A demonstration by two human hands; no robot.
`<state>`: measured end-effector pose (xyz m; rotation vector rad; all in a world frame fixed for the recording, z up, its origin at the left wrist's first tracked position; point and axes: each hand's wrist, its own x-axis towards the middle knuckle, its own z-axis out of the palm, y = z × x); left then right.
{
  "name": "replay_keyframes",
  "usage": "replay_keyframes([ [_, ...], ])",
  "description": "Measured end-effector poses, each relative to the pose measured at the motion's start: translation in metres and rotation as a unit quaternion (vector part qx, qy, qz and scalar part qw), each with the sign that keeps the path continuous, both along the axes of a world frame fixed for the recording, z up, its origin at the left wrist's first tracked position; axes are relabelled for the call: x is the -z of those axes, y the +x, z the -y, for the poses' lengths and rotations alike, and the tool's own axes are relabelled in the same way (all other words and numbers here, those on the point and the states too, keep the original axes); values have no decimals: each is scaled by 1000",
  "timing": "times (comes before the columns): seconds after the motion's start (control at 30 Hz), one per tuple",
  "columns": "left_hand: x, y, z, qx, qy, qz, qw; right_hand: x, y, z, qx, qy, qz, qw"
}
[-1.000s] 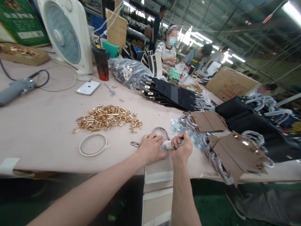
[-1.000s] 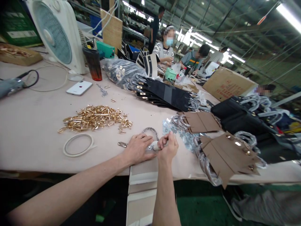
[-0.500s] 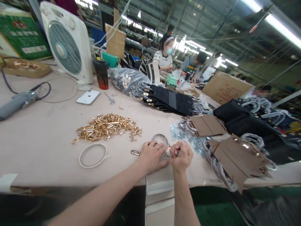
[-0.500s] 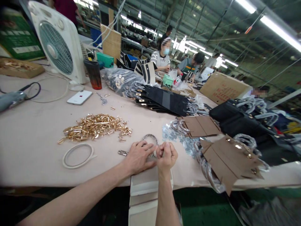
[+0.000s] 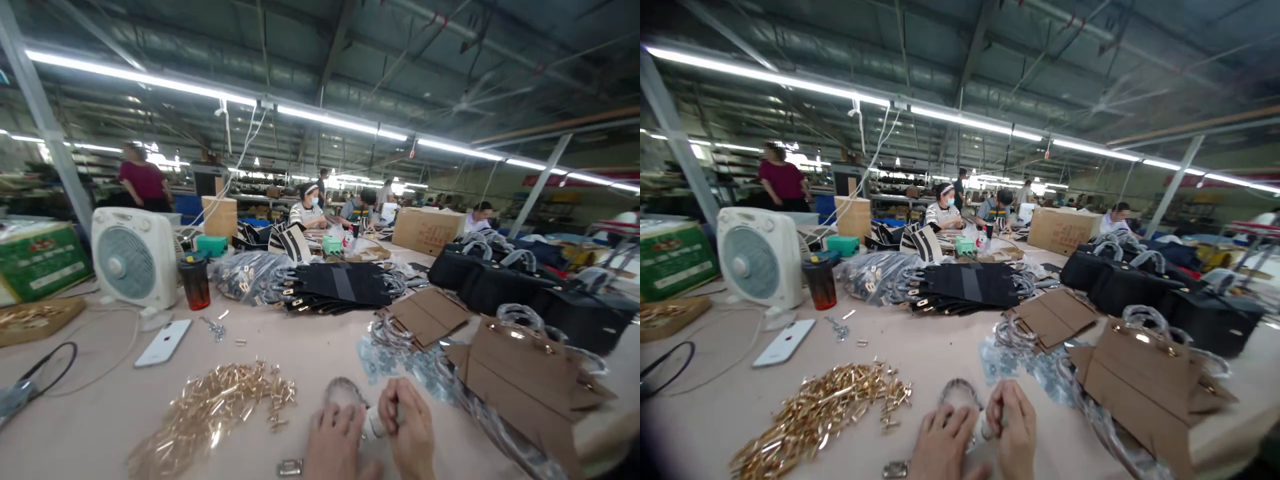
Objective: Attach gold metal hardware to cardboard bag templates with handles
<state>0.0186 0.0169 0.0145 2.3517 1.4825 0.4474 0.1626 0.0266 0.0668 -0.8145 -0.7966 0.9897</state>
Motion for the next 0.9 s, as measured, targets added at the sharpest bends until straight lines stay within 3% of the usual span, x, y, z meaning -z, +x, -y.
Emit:
replay_keyframes([
  [0.1,19,8,-14,-4,19,-22,1000,-7,12,-1,32,-11,-41,999],
  [0.17,23,11,-16,9,15,-9,1000,-8,14,-2,44,-18,-53,997],
  [0.4,-7,6,8,15,22,33,999,-21,10,-2,38,25,-50,998],
  [0.53,-9,9,7,18,61,20,998,-27,15,-4,35,44,-18,998],
  [0.7,-8,11,6,25,80,6,996,-16,16,-1,4,46,1,999],
  [0.9,-8,11,6,13,78,14,997,4,-5,-2,-48,31,20,998],
])
